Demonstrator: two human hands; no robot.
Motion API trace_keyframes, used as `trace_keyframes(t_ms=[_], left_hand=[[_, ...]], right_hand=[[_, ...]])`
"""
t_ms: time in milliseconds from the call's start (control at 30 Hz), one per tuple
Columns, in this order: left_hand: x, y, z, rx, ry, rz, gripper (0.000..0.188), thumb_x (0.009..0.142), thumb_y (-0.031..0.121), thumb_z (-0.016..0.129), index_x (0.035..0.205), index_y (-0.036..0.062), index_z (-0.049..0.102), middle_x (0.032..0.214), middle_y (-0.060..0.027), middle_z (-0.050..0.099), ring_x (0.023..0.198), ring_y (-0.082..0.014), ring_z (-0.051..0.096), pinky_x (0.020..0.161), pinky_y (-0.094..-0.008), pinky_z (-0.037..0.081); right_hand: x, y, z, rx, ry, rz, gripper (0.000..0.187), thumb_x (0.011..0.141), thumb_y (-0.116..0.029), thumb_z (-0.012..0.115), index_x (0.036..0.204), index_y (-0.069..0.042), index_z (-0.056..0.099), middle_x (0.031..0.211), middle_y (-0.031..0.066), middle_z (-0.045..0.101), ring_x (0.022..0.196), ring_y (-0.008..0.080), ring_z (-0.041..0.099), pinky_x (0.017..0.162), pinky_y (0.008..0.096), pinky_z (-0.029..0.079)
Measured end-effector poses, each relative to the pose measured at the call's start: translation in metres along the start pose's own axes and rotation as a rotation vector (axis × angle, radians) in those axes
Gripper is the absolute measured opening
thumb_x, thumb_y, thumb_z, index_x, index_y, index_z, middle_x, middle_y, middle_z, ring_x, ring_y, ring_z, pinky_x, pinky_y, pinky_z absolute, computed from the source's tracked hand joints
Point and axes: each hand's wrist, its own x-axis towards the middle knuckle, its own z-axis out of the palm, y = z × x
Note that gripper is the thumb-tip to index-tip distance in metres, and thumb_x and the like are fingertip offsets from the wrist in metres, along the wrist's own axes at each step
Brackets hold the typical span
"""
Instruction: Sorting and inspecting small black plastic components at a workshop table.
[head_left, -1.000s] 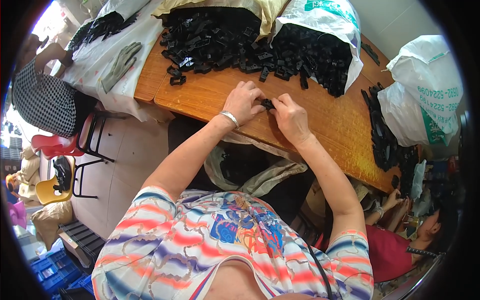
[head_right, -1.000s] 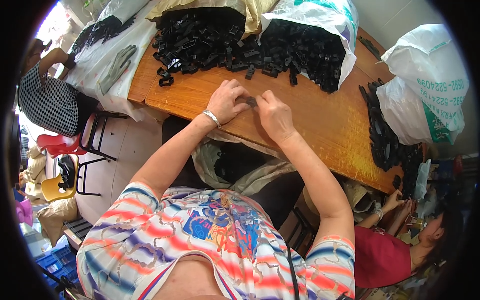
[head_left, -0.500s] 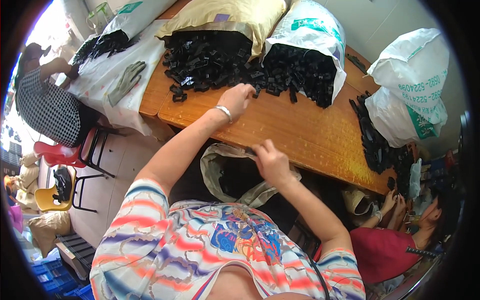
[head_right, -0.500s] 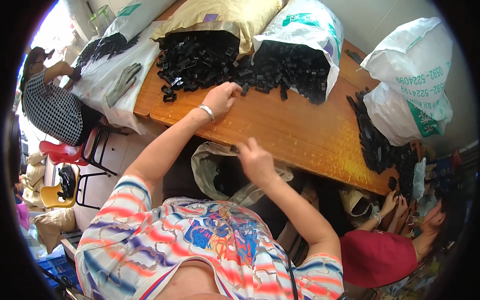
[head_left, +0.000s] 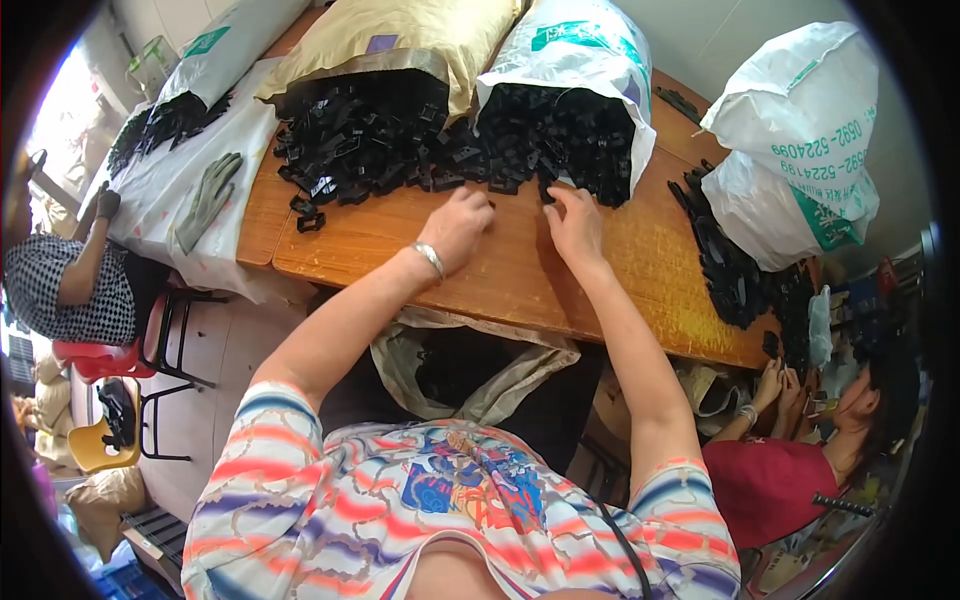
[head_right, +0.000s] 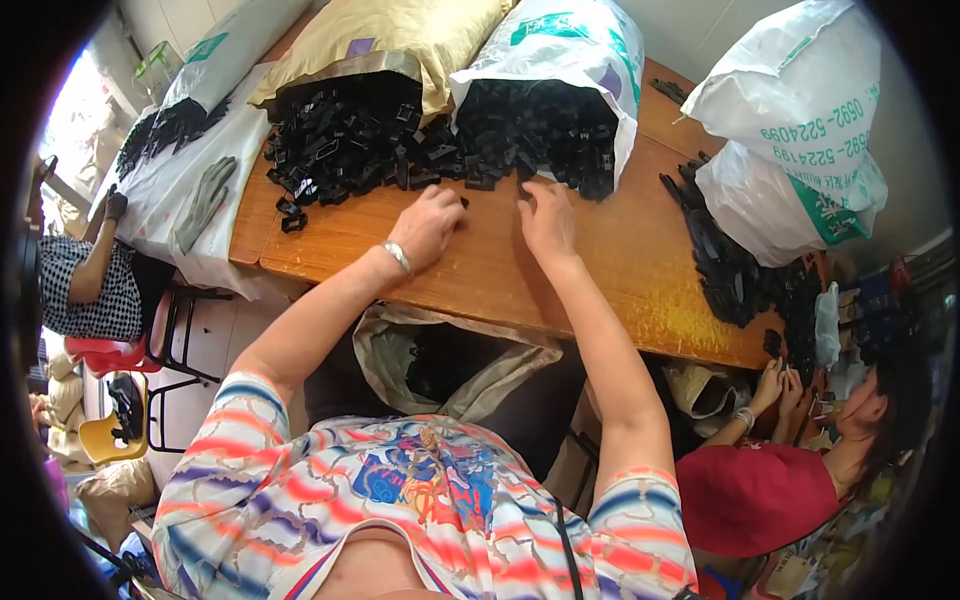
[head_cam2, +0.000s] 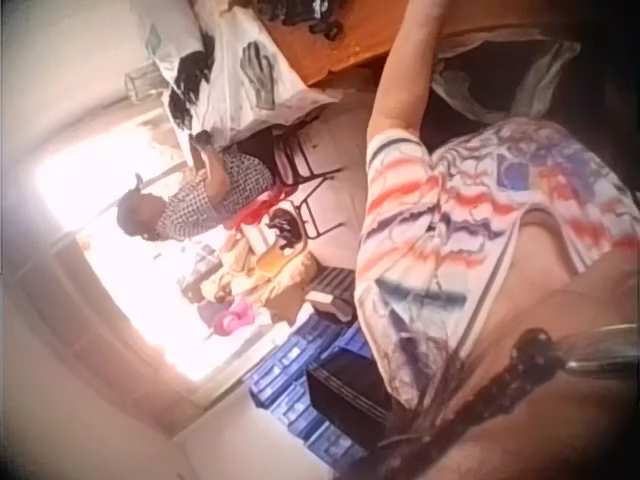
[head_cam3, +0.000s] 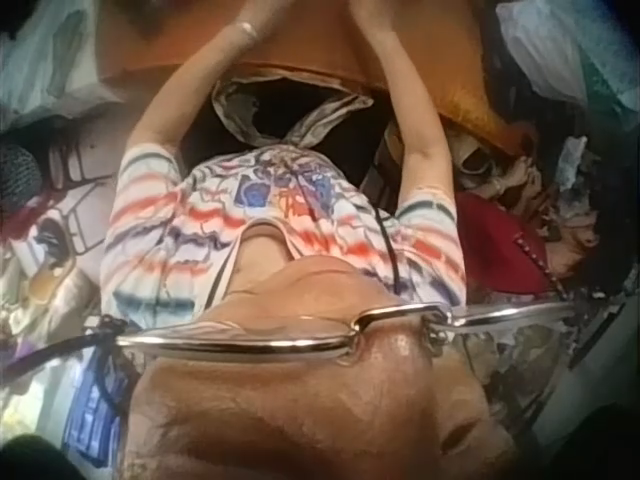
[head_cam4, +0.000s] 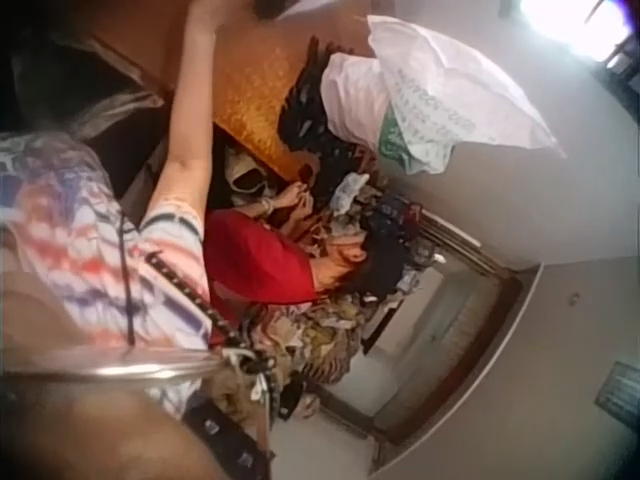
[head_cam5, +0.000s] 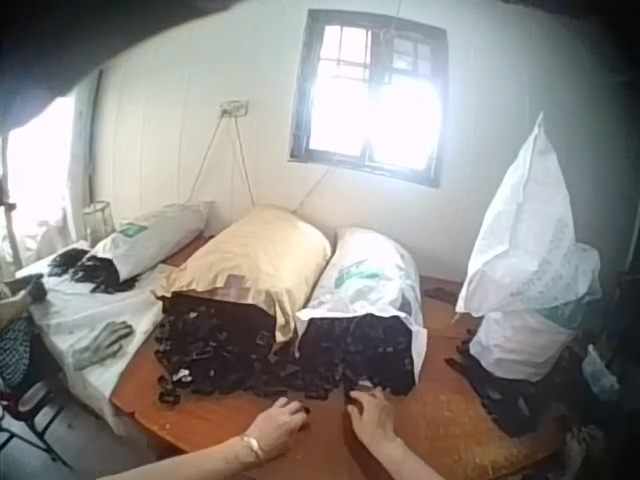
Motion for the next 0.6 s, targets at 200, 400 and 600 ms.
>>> trace_keyframes(t_ms=[200,400,600], left_hand=[[-0.021,0.028,-0.008,-0.160,-0.052,0.159,0.009,0.078,0.000,0.060,0.084,0.0045,0.066,0.095,-0.0101,0.059,0.098,-0.0313,0.055,0.085,-0.0380,0.050],[-0.028,0.017,-0.011,-0.329,-0.047,0.082,0.030,0.078,-0.002,0.064,0.106,0.0051,0.057,0.102,-0.0137,0.057,0.098,-0.0359,0.058,0.083,-0.0407,0.051],[-0.032,0.016,-0.014,-0.258,0.085,-0.114,0.038,0.072,0.011,0.077,0.106,0.0049,0.060,0.107,-0.0120,0.057,0.104,-0.0335,0.056,0.087,-0.0407,0.049]], right_hand=[[0.023,-0.002,0.020,-0.199,-0.066,0.086,0.030,0.081,-0.014,0.075,0.109,-0.005,0.067,0.105,0.0179,0.067,0.098,0.0351,0.064,0.084,0.0409,0.051],[-0.007,-0.013,-0.004,-0.134,-0.293,-0.015,0.026,0.076,-0.008,0.075,0.101,-0.003,0.069,0.101,0.0190,0.066,0.098,0.0381,0.062,0.084,0.0434,0.051],[-0.021,-0.043,-0.023,0.087,-0.241,-0.061,0.020,0.076,-0.006,0.074,0.095,-0.002,0.070,0.092,0.0164,0.066,0.087,0.0356,0.064,0.077,0.0417,0.052]])
